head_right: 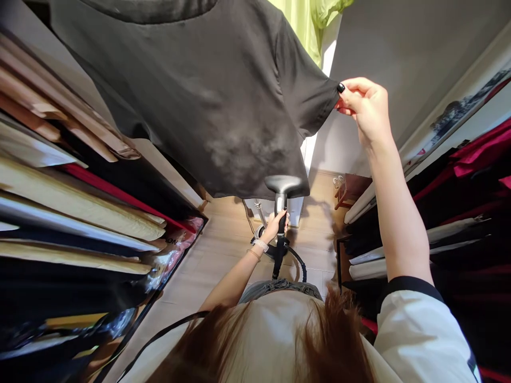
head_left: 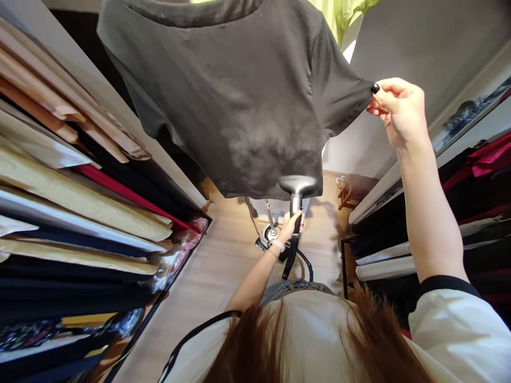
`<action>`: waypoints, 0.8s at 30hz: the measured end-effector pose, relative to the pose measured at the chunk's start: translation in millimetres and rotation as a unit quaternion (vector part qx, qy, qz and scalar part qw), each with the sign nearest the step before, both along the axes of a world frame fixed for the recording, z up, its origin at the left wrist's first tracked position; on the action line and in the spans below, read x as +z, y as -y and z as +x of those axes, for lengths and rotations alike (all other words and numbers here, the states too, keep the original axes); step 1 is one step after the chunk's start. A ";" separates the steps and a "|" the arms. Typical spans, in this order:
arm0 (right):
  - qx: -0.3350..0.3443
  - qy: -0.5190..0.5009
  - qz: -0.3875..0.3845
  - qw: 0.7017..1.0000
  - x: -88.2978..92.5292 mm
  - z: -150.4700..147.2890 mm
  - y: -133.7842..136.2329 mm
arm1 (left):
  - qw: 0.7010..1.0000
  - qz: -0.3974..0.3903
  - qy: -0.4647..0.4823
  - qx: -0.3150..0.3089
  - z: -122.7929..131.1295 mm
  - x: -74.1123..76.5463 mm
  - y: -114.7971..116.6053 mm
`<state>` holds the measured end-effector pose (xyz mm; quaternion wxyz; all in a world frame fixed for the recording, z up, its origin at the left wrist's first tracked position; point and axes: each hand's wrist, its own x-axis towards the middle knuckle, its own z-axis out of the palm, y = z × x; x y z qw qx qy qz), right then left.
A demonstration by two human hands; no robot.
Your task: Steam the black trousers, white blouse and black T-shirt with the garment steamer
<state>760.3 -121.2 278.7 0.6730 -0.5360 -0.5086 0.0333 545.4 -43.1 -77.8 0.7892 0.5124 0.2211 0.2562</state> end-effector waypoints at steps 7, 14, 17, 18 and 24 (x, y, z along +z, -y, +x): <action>-0.003 0.003 0.022 1.000 0.9 5.4 9.4 | 0.999 0.017 0.026 0.032 0.3 3.7 17.5; -0.005 -0.004 0.036 0.999 3.6 -2.8 11.5 | 0.996 -0.006 0.049 0.069 24.0 11.2 1.7; -0.005 -0.015 0.054 0.998 8.6 -7.0 11.8 | 0.997 -0.025 0.043 0.056 20.7 -9.3 10.6; -0.003 -0.019 0.058 0.998 10.2 -8.1 12.2 | 0.997 -0.031 0.042 0.052 18.4 -15.0 15.3; 0.010 -0.007 0.069 0.998 13.4 -10.8 16.3 | 0.996 -0.034 0.069 0.052 14.2 -10.9 29.5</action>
